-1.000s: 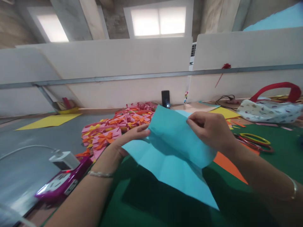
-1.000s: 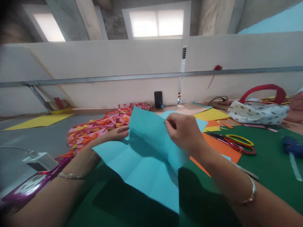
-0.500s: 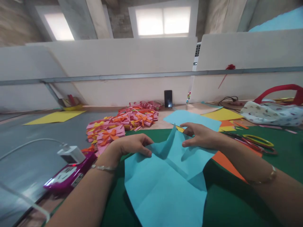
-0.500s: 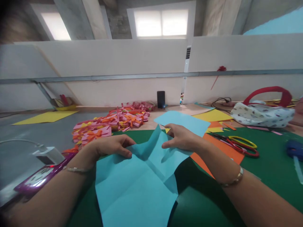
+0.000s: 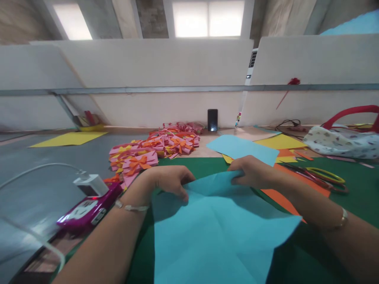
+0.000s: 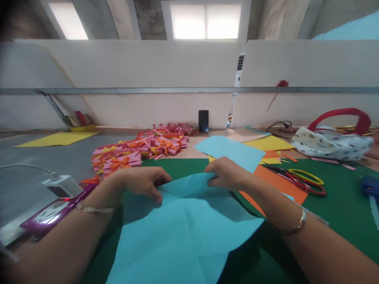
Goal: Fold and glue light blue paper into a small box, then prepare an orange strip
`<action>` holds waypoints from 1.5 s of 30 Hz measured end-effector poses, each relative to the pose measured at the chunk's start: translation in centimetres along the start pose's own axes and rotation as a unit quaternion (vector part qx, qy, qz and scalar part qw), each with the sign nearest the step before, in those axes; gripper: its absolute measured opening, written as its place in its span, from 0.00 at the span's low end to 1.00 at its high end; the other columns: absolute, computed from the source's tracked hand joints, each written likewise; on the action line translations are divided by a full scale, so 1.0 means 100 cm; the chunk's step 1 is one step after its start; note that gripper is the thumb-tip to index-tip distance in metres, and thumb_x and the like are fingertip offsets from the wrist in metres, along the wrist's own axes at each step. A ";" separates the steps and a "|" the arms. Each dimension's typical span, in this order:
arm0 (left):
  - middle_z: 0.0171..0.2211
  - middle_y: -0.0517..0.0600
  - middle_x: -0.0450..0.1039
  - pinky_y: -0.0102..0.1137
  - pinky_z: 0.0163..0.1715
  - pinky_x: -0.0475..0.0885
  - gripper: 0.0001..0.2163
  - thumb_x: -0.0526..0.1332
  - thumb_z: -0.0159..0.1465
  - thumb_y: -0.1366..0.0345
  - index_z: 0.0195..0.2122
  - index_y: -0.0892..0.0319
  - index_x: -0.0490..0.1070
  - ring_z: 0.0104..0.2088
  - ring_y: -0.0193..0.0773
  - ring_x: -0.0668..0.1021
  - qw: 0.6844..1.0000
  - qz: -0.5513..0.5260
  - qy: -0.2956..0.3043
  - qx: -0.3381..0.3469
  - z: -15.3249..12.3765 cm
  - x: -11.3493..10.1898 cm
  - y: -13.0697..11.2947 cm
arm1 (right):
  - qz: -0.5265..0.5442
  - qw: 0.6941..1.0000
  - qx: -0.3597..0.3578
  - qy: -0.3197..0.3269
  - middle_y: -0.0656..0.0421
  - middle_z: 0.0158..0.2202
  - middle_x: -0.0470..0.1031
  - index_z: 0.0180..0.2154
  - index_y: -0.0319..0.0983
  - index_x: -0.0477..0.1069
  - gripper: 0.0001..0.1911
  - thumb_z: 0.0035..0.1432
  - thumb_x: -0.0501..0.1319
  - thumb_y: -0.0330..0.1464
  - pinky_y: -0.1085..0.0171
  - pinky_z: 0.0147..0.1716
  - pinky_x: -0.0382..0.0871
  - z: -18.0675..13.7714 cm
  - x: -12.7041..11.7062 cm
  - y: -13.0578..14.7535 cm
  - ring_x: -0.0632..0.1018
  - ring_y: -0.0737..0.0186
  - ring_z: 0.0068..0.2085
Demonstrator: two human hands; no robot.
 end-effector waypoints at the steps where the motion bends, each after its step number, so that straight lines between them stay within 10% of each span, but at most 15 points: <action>1: 0.24 0.44 0.76 0.25 0.20 0.62 0.07 0.67 0.44 0.68 0.27 0.56 0.77 0.24 0.36 0.73 0.998 0.050 -0.041 -0.008 -0.002 -0.006 0.001 | -0.003 1.000 0.010 0.003 0.61 0.28 0.74 0.26 0.38 0.72 0.06 0.46 0.58 0.25 0.68 0.28 0.63 0.000 -0.001 -0.003 0.73 0.65 0.30; 8: 0.17 0.42 0.64 0.27 0.19 0.51 0.07 0.66 0.43 0.64 0.17 0.57 0.67 0.20 0.32 0.64 0.965 0.149 -0.214 0.000 0.000 -0.020 -0.007 | -0.073 0.996 0.040 0.029 0.61 0.24 0.70 0.21 0.38 0.67 0.04 0.45 0.59 0.27 0.68 0.25 0.58 0.000 -0.002 -0.016 0.70 0.65 0.27; 13: 0.17 0.43 0.60 0.29 0.23 0.50 0.08 0.61 0.43 0.72 0.14 0.58 0.61 0.22 0.33 0.63 0.947 0.194 -0.253 0.035 0.010 -0.017 -0.018 | -0.148 0.989 0.003 -0.004 0.57 0.34 0.73 0.34 0.41 0.74 0.12 0.43 0.61 0.26 0.66 0.28 0.57 0.001 -0.003 -0.009 0.71 0.58 0.36; 22: 0.24 0.47 0.68 0.29 0.25 0.55 0.10 0.55 0.40 0.80 0.17 0.57 0.69 0.26 0.36 0.68 0.946 0.224 -0.223 0.077 0.002 -0.005 -0.025 | -0.210 0.971 -0.116 0.010 0.58 0.28 0.70 0.25 0.40 0.72 0.11 0.47 0.55 0.21 0.66 0.27 0.53 0.000 0.014 0.009 0.69 0.63 0.33; 32: 0.31 0.47 0.68 0.27 0.25 0.58 0.25 0.62 0.49 0.71 0.48 0.40 0.71 0.29 0.38 0.71 0.972 0.222 -0.071 0.017 -0.006 0.014 -0.021 | -0.172 0.974 -0.111 0.099 0.58 0.29 0.67 0.46 0.49 0.71 0.24 0.51 0.55 0.20 0.68 0.23 0.51 -0.016 0.021 0.015 0.67 0.63 0.30; 36: 0.32 0.49 0.69 0.28 0.27 0.59 0.20 0.62 0.51 0.48 0.44 0.48 0.75 0.31 0.40 0.71 0.984 0.161 -0.079 0.023 -0.003 0.015 -0.026 | -0.182 0.970 -0.088 0.135 0.55 0.34 0.68 0.47 0.46 0.70 0.22 0.49 0.61 0.26 0.66 0.25 0.56 -0.022 0.020 0.019 0.69 0.58 0.34; 45: 0.26 0.45 0.68 0.27 0.24 0.57 0.08 0.64 0.48 0.63 0.30 0.56 0.70 0.27 0.36 0.68 0.977 0.134 -0.168 0.002 0.018 0.019 -0.021 | -0.083 0.991 -0.047 0.089 0.56 0.36 0.70 0.36 0.40 0.74 0.07 0.55 0.58 0.31 0.65 0.32 0.61 0.000 0.027 0.015 0.71 0.60 0.36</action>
Point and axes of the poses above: each hand's wrist, its own z-axis towards the middle knuckle, its own x-axis out of the palm, y = z × x, the point moved 6 cm from there along z, towards the middle knuckle
